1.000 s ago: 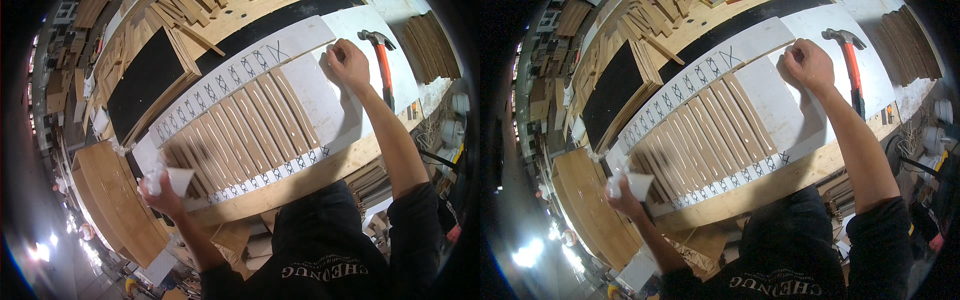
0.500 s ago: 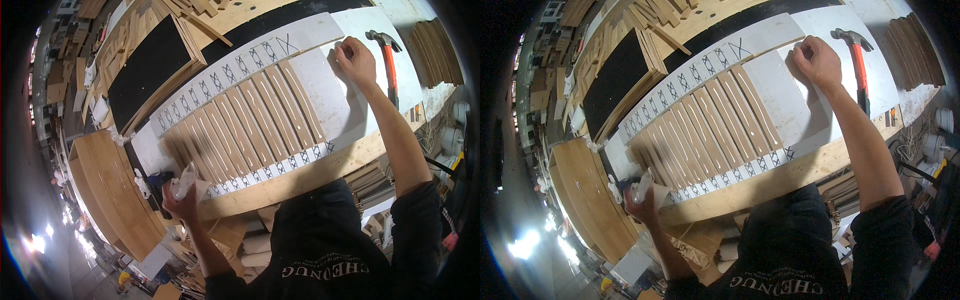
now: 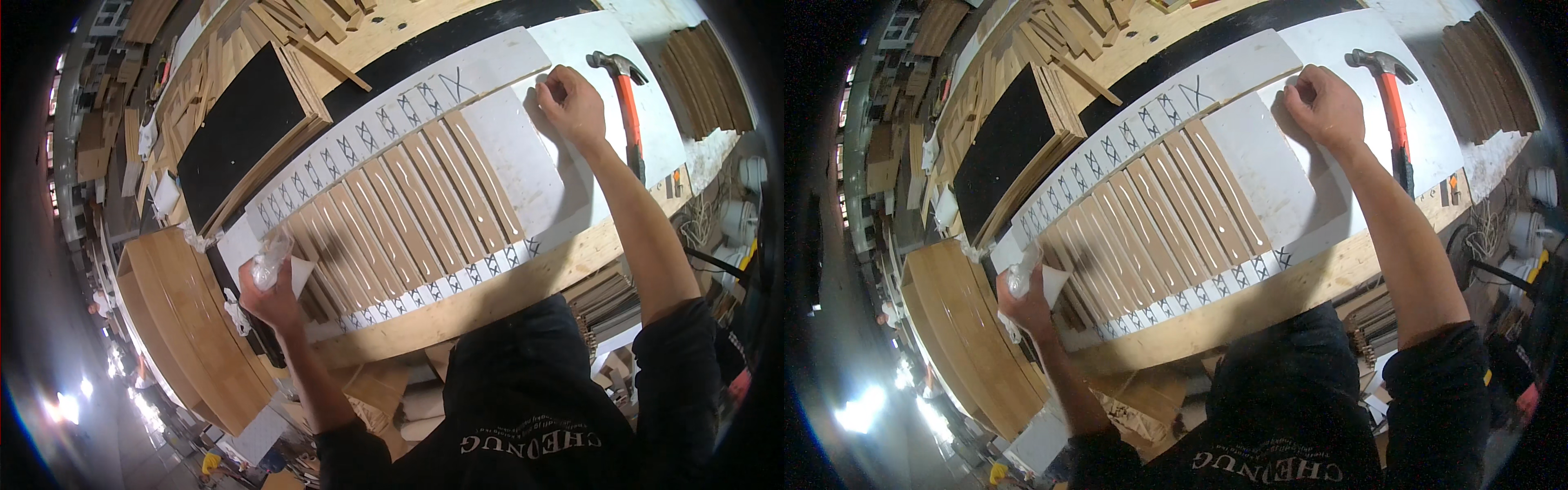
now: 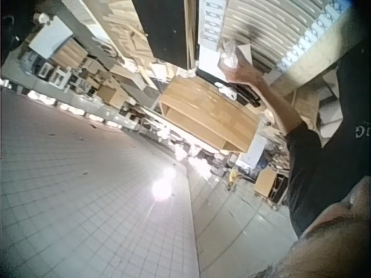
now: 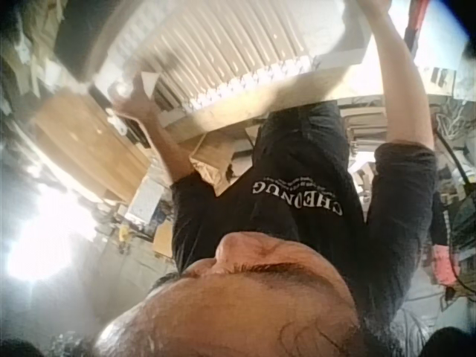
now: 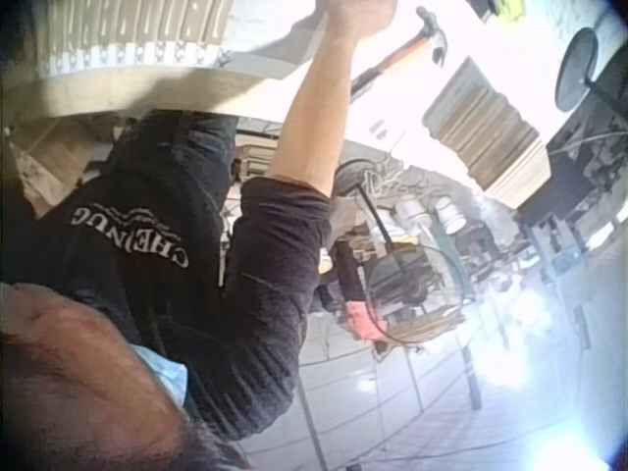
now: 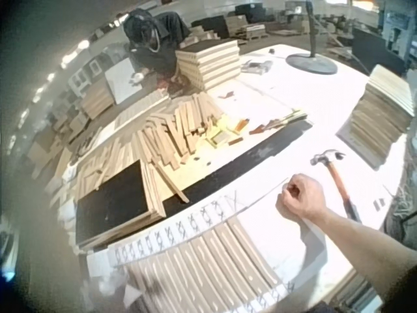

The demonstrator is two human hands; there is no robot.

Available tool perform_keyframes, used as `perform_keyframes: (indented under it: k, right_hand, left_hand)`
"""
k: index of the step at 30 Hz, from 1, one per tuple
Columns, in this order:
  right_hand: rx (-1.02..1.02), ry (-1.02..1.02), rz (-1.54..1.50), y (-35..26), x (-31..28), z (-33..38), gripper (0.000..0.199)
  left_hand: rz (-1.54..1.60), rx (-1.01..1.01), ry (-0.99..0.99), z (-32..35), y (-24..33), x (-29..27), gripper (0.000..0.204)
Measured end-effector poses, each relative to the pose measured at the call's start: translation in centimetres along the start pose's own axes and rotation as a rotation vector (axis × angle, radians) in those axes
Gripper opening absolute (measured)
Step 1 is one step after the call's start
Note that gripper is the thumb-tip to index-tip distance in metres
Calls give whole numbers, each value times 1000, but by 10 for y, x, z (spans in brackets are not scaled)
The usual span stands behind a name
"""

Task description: The person places wooden slats side by side on a template, applies adhesive onto them from a bag, taps a black panel into place over them with a hammer, and then secures it with a nail gun.

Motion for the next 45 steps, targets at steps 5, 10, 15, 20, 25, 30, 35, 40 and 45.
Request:
perform_keyframes:
  k: [5, 10, 15, 20, 25, 30, 35, 40, 45]
  right_hand:
    - [-6, 0, 11, 1, 0, -1, 28]
    - [-9, -6, 1, 0, 0, -1, 28]
    - [-22, 10, 13, -1, -1, -1, 27]
    - [-12, -9, 22, 0, 0, 0, 27]
    - [-60, 43, 46, -2, 0, 1, 26]
    - [-46, 31, 37, -4, -1, 2, 27]
    - [-47, 25, 65, -3, 1, 1, 29]
    - [-42, 18, 74, -2, 1, 1, 31]
    - [-27, 18, 34, -3, -1, 1, 30]
  left_hand:
    - [155, 58, 18, -28, 0, 17, 31]
    - [49, 33, 49, -50, -4, 34, 31]
    - [-49, 69, 103, -52, -3, 39, 32]
    - [28, -12, 221, -23, -17, -10, 36]
    - [-180, 19, 124, 30, -24, -54, 36]
    - [-69, -237, -48, 66, -36, -68, 39]
    - [-142, -162, 14, 70, -41, -65, 44]
    - [-77, -144, 38, 56, -40, -50, 41]
    - [-5, -82, 34, 26, -32, -34, 35]
Point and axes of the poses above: each hand's wrist, its own z-axis away from the middle knuckle, its own x-axis out of the palm, y = z × x, the point moved 3 cm from there along -z, towards the middle knuckle, and after that the axes turned 7 degrees about y, right-handed, at the moved point
